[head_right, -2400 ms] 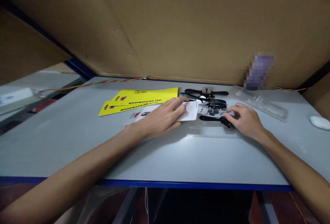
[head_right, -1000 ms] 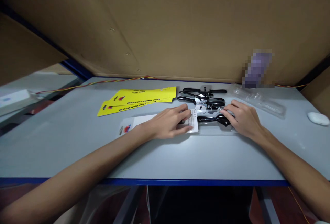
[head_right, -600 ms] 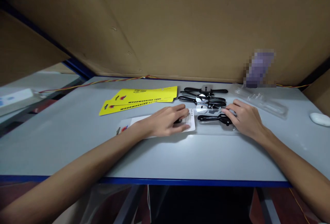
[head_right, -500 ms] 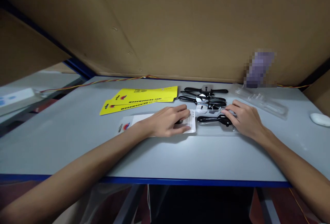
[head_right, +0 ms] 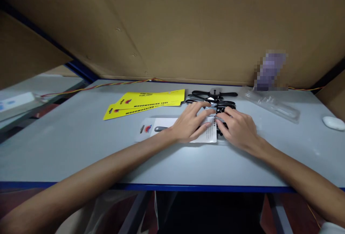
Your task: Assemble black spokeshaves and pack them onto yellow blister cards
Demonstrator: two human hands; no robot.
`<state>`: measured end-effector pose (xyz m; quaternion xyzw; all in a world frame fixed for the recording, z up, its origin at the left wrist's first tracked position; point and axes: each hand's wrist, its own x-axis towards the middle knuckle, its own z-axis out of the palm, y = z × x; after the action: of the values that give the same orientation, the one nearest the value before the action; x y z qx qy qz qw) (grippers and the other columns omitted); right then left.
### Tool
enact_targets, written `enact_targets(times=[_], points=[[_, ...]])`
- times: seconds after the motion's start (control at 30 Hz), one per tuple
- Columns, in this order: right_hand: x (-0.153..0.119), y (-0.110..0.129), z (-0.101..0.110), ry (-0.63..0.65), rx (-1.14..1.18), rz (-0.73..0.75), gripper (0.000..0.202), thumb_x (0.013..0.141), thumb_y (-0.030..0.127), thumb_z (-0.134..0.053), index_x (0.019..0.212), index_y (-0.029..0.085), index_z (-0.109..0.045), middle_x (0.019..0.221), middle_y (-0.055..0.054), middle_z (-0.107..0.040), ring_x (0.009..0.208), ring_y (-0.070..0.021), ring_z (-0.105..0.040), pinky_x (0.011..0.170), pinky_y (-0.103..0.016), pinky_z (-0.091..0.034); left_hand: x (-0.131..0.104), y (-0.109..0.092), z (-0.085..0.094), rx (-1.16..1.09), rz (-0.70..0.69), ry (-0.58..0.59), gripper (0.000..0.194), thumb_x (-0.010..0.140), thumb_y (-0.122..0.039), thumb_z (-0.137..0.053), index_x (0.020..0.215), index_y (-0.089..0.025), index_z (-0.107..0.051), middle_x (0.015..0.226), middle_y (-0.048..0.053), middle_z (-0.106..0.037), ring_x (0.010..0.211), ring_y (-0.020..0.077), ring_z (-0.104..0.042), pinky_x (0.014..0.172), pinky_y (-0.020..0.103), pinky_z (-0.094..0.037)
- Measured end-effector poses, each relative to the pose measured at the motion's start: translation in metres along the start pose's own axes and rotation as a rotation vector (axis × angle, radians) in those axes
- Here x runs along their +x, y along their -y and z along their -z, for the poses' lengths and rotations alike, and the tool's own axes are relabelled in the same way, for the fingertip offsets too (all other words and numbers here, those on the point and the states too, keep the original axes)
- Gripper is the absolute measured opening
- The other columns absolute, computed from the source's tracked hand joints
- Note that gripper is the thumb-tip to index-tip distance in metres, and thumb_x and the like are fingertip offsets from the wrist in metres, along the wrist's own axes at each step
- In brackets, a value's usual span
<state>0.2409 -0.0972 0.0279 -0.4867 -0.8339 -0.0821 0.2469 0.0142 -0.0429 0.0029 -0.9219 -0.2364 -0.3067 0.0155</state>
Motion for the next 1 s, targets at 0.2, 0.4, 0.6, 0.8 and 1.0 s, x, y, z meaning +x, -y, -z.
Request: enact_targets(times=[0.2,0.4,0.6,0.8,1.0], points=[[0.009,0.006,0.010,0.087,0.198,-0.163,0.028,0.099,0.026,-0.041,0.107,0.022,-0.068,0.100,-0.007,-0.074,0.082,-0.0225,-0.065,0.068,-0.033,-0.043,0.031,-0.016,-0.011,-0.206,0.124,0.020,0.047,0.109,-0.047,-0.025,0.135,-0.018,-0.053,0.131,0.015,-0.059,0.116,0.0275,-0.054,0.100,0.045,-0.045],[0.008,-0.003,0.019,0.288,0.164,-0.100,0.038,0.102,0.045,-0.042,0.118,0.020,-0.066,0.101,-0.011,-0.071,0.085,-0.0271,-0.064,0.075,-0.040,-0.049,0.051,-0.025,-0.005,-0.431,0.181,-0.144,0.041,0.108,-0.041,-0.028,0.130,-0.019,-0.054,0.129,0.014,-0.062,0.120,0.0268,-0.055,0.107,0.046,-0.043],[-0.017,-0.040,0.044,0.517,0.043,0.005,0.100,0.079,0.082,-0.066,0.160,0.027,-0.044,0.136,-0.017,-0.065,0.118,-0.0417,-0.061,0.095,-0.060,-0.049,0.007,0.021,0.051,-0.366,0.475,-0.193,0.035,0.099,-0.051,-0.047,0.105,-0.022,-0.065,0.111,0.010,-0.068,0.108,0.0282,-0.061,0.102,0.047,-0.048],[-0.061,-0.089,0.063,0.501,0.173,-0.301,0.082,0.084,0.070,-0.068,0.154,0.030,-0.052,0.120,-0.013,-0.070,0.099,-0.0342,-0.069,0.085,-0.055,-0.058,-0.064,0.038,0.076,-0.937,1.267,-0.471,0.031,0.082,-0.040,-0.064,0.106,-0.020,-0.064,0.108,0.012,-0.070,0.116,0.0343,-0.066,0.108,0.054,-0.048],[-0.047,-0.078,0.062,0.556,0.892,-0.892,0.089,0.089,0.063,-0.067,0.161,0.022,-0.034,0.080,-0.004,-0.070,0.060,-0.0235,-0.070,0.046,-0.034,-0.057,-0.059,0.016,0.083,-1.219,1.458,-0.548,0.037,0.077,-0.025,-0.069,0.113,-0.021,-0.065,0.120,0.014,-0.072,0.128,0.0315,-0.065,0.116,0.052,-0.047]])
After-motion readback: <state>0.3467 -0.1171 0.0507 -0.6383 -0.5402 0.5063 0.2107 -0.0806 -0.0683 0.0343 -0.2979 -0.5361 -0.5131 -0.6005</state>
